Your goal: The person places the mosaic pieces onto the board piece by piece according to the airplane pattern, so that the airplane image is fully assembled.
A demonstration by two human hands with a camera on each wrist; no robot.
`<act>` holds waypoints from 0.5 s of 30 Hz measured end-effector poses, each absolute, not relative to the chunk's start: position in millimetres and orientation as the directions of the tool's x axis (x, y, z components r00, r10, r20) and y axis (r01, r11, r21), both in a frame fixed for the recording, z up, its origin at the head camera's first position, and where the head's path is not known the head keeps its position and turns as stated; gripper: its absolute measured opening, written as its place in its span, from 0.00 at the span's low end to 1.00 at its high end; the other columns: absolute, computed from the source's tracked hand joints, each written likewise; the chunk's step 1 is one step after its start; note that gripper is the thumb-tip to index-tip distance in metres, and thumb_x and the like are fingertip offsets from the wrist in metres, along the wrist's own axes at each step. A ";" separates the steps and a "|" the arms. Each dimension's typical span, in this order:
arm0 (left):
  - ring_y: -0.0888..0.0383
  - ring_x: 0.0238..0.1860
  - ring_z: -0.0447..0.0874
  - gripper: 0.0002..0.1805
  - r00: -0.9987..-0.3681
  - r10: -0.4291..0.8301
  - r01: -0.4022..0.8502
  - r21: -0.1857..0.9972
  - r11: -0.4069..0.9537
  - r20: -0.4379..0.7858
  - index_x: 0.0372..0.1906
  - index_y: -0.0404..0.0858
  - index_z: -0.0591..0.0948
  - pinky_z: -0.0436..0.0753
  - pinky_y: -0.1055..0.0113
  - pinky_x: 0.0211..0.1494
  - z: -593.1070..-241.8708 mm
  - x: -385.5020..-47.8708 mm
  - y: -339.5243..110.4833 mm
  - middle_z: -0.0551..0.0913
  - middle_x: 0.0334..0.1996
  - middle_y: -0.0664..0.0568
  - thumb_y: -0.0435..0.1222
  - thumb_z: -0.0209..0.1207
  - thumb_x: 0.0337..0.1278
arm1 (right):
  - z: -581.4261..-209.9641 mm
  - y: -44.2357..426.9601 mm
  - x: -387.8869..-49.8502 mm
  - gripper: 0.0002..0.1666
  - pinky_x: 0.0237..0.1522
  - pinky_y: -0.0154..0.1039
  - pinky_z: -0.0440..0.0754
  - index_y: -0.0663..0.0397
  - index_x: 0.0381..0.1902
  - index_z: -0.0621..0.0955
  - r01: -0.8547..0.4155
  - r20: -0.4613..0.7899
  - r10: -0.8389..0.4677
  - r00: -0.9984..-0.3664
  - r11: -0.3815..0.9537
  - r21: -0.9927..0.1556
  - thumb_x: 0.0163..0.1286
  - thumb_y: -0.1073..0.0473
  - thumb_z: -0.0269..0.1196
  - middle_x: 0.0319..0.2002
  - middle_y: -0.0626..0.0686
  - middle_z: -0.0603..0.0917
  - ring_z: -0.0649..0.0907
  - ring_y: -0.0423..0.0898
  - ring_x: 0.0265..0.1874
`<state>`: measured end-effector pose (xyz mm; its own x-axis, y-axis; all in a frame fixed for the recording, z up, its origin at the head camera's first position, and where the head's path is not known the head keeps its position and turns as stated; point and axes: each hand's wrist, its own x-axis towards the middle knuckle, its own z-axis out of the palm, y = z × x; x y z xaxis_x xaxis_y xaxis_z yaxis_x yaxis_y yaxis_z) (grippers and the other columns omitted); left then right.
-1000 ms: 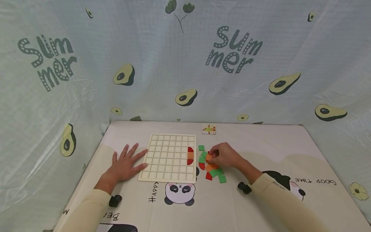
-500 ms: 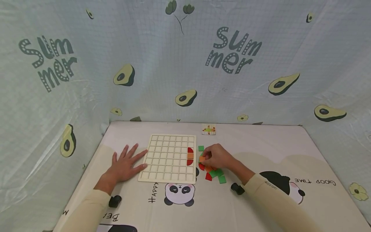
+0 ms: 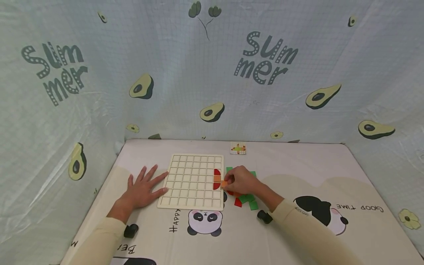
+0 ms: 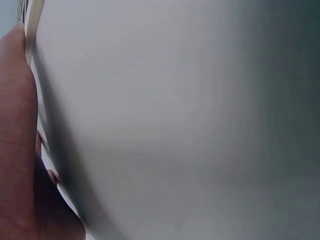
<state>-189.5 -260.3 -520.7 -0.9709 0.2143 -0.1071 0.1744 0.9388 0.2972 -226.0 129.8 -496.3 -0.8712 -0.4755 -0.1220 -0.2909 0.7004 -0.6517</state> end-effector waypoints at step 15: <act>0.27 0.83 0.41 0.39 -0.971 0.210 0.172 0.280 0.945 -0.111 0.79 0.56 0.67 0.40 0.18 0.74 -516.8 -187.1 -257.9 0.52 0.85 0.41 0.64 0.55 0.69 | -499.9 115.8 -225.9 0.09 0.28 0.30 0.76 0.57 0.36 0.87 -0.340 -0.081 -0.532 -0.843 0.644 -0.685 0.61 0.61 0.77 0.25 0.45 0.82 0.77 0.39 0.26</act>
